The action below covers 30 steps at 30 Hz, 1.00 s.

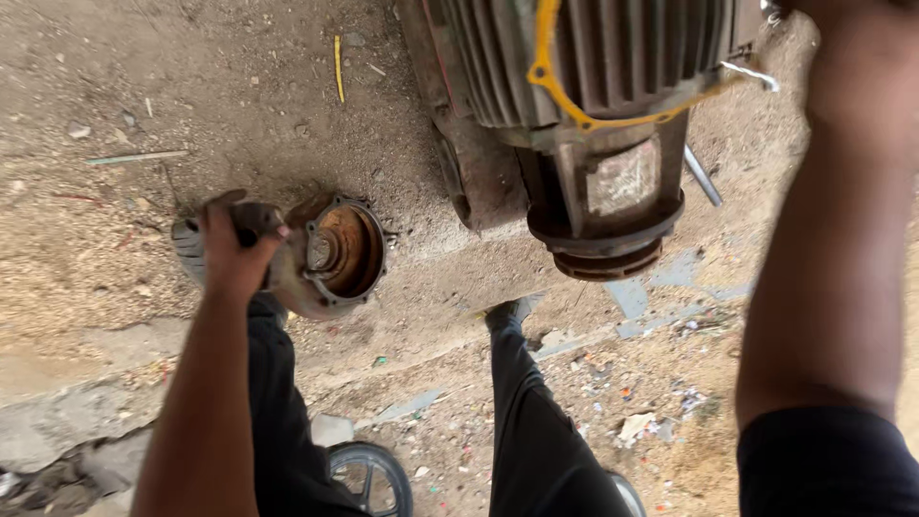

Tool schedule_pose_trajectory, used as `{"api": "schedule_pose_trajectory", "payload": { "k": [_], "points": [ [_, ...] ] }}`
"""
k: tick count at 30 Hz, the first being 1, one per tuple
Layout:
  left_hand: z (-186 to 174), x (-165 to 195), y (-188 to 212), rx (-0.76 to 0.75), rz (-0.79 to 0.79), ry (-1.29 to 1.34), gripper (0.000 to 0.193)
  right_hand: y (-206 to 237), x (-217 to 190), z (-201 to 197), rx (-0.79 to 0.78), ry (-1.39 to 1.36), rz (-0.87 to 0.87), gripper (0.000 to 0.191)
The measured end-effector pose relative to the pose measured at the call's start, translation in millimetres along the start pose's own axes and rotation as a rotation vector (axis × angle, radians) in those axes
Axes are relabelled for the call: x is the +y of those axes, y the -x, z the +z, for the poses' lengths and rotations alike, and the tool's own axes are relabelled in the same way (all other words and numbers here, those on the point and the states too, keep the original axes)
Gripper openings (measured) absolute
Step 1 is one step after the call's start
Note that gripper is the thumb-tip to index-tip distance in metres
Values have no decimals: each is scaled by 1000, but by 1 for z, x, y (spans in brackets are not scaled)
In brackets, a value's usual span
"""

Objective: The person crouches on the ground next to an electric motor-driven water pump, fits a yellow gasket onto the pump's round end cover, and aligns it over the housing. They then handle small bolts and fasteners, use a hammer and wrenches on the assembly, and lift and position the pump housing back onto the motor unit.

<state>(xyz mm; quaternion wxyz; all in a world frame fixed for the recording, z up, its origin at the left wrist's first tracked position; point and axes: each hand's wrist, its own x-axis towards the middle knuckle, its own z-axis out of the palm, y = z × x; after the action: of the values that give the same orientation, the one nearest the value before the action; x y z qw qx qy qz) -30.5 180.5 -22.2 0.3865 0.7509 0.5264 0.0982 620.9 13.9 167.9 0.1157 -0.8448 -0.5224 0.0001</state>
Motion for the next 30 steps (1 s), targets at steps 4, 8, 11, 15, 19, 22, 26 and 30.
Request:
{"api": "schedule_pose_trajectory", "payload": {
  "k": [4, 8, 11, 15, 19, 22, 26, 30],
  "points": [
    [-6, -5, -42, -178, -221, 90, 84, 50, -66, -65, -93, -357, 66, 4],
    [-14, -14, -63, -218, -12, 56, 91, 88, -160, -20, -199, -628, 147, 8],
    [-17, -27, -74, -324, -48, 102, 77, 109, -208, -32, -298, -773, 202, 12],
    [-17, -47, -88, -355, -112, 244, 67, 158, -239, -64, -470, -922, 291, 18],
    [-16, -77, -98, -335, -20, 347, 50, 182, -258, 3, -633, -1001, 327, 24],
    [-12, -102, -104, -288, -360, 351, 54, 185, -282, 75, -655, -911, -29, 20],
    [-3, -130, -114, -302, -308, 343, 55, 199, -311, 124, -719, -914, -22, 15],
    [-5, -123, -123, -339, -499, 208, 68, 201, -319, 146, -801, -944, -13, 16]
  ]
}}
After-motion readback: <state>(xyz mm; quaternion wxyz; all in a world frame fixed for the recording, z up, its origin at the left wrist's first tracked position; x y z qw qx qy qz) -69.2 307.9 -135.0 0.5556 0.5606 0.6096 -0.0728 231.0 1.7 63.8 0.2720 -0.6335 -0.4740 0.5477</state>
